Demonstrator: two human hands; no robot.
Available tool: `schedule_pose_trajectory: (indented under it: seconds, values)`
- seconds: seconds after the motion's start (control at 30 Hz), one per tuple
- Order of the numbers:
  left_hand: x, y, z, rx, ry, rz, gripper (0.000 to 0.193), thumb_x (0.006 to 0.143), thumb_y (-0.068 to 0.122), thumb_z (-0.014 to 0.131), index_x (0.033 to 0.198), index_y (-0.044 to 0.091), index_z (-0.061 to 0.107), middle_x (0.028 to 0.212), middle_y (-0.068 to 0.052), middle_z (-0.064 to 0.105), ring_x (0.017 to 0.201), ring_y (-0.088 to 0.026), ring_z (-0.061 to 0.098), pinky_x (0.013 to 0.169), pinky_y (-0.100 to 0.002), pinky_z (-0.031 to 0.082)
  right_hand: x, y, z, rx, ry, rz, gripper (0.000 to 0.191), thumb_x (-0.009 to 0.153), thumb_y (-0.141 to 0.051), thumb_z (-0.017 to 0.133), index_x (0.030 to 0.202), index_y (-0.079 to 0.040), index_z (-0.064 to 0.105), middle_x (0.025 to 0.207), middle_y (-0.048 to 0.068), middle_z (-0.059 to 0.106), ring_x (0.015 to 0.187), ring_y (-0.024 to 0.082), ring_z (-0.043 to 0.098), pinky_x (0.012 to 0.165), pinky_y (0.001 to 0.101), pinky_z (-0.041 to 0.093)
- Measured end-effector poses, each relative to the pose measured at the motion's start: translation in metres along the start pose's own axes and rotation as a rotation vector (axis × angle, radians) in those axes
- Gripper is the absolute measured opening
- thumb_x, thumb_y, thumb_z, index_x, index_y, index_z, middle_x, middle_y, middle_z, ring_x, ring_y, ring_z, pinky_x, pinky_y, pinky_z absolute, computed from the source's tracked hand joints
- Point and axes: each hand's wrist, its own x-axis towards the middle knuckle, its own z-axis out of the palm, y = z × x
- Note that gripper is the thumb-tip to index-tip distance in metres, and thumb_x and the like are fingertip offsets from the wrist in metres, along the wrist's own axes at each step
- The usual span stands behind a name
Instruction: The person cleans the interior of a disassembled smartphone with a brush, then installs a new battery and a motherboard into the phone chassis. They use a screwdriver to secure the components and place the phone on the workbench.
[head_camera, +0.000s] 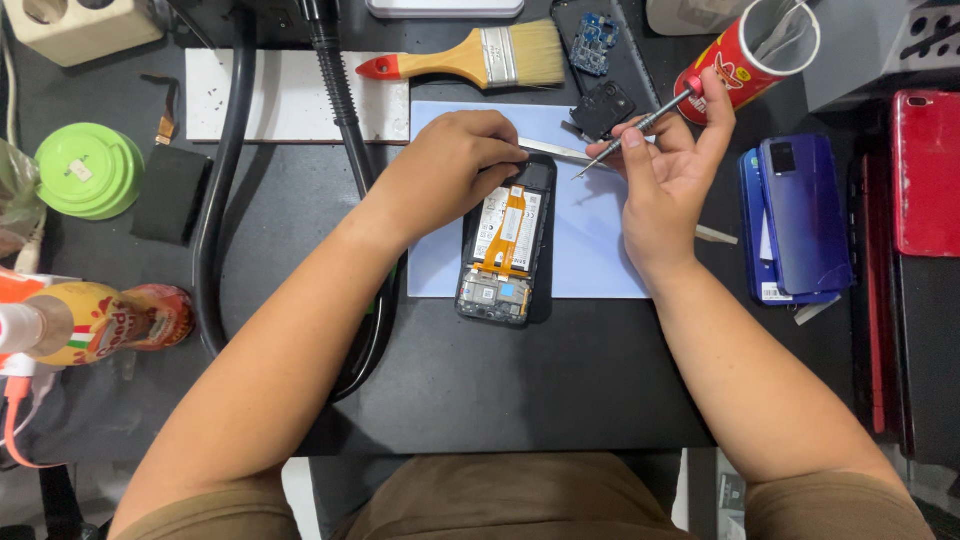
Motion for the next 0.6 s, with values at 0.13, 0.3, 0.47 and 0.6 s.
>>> schedule_pose_trajectory:
  seconds: [0.13,0.3,0.47,0.6]
  values:
    - [-0.004,0.0039,-0.0006,0.131,-0.028,0.08,0.018,0.086,0.005,0.073,0.104,0.002,0.078,0.1,-0.009,0.07,0.094,-0.03,0.067,0.085,-0.042,0.053,-0.0014,0.0033,-0.0037,0.01,0.003,0.002,0.07,0.12,0.001,0.063,0.163,-0.023,0.013,0.116,0.014,0.061,0.098,0.02,0.068,0.099,0.0411,0.065]
    - [-0.0046,0.006,0.0016,0.224,-0.022,0.125,0.02,0.086,0.007,0.072,0.104,0.003,0.078,0.099,-0.006,0.069,0.094,-0.027,0.065,0.084,-0.04,0.052,-0.0026,0.0062,-0.0055,0.017,-0.006,0.0,0.07,0.121,0.002,0.063,0.163,-0.023,0.014,0.116,0.014,0.06,0.099,0.02,0.067,0.1,0.0416,0.065]
    - [-0.0044,0.0047,0.0025,0.221,-0.035,0.129,0.023,0.086,0.008,0.072,0.107,0.002,0.078,0.099,-0.006,0.069,0.094,-0.026,0.064,0.085,-0.039,0.052,-0.0028,0.0076,-0.0073,0.001,-0.002,0.0,0.07,0.12,0.001,0.063,0.163,-0.022,0.013,0.116,0.014,0.06,0.098,0.021,0.068,0.099,0.0411,0.064]
    - [-0.0037,0.0034,0.0051,0.228,-0.032,0.12,0.022,0.086,0.008,0.073,0.106,0.002,0.078,0.098,-0.007,0.069,0.094,-0.026,0.063,0.084,-0.039,0.052,-0.0031,0.0086,-0.0081,0.011,-0.003,-0.002,0.069,0.12,0.002,0.063,0.163,-0.022,0.014,0.115,0.015,0.061,0.098,0.021,0.068,0.099,0.0411,0.064]
